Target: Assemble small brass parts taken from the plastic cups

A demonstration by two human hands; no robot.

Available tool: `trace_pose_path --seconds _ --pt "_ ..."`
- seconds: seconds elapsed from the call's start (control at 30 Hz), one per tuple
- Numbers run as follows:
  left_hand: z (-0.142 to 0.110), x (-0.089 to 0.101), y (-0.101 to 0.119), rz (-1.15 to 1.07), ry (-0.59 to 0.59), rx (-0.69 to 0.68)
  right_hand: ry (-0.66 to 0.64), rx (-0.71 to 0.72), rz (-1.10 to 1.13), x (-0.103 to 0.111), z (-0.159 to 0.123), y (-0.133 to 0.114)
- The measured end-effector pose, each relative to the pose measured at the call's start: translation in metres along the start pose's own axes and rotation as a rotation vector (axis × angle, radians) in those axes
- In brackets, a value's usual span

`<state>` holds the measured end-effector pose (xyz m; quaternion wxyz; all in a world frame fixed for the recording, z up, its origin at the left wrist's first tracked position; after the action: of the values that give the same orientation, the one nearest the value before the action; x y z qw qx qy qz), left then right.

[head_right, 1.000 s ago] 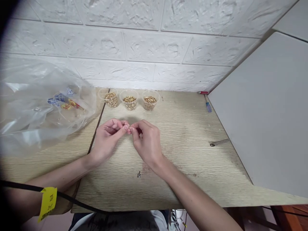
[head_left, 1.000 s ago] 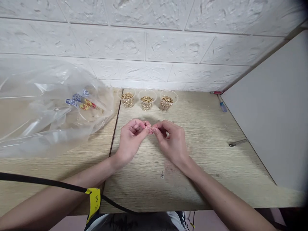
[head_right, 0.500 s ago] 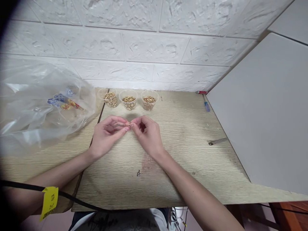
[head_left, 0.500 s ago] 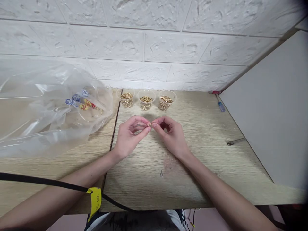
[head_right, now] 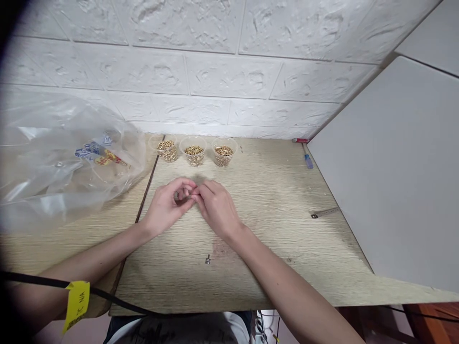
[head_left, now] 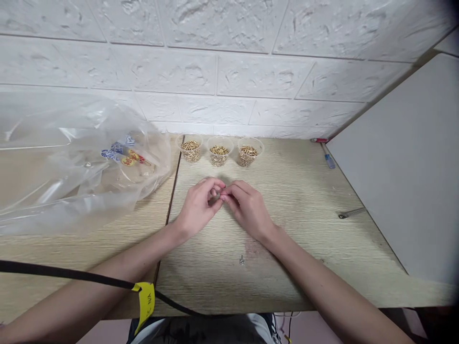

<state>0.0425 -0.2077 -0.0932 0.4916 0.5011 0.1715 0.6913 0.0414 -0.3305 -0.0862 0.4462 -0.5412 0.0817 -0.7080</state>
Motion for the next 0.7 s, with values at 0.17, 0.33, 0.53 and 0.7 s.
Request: trace_pose_path --seconds 0.17,0.33,0.53,0.7 --pt "-0.0004 0.0004 0.005 0.092 -0.004 -0.071 0.014 0.014 -0.05 -0.0019 -0.0005 0.001" --pt "-0.0011 0.0008 0.0047 0.1 -0.001 -0.091 0.029 0.02 -0.039 -0.0016 0.0001 0.0017" --pt "-0.0013 0.0011 0.0033 0.09 -0.003 -0.073 0.004 0.022 -0.034 -0.0046 0.0014 0.0032" --pt "-0.0028 0.0029 0.0034 0.101 -0.031 -0.091 0.005 0.038 -0.015 -0.0061 0.0009 0.0022"
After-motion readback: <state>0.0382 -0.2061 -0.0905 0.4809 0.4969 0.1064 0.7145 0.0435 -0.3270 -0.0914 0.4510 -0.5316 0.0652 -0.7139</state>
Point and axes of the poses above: each hand's wrist, its own z-axis towards the middle knuckle, its own x-axis out of the back of the hand, y = z × x, the point moved 6 cm from there along z, towards the middle knuckle, and after that the axes turned 9 degrees about -x, right-handed, at the moved point
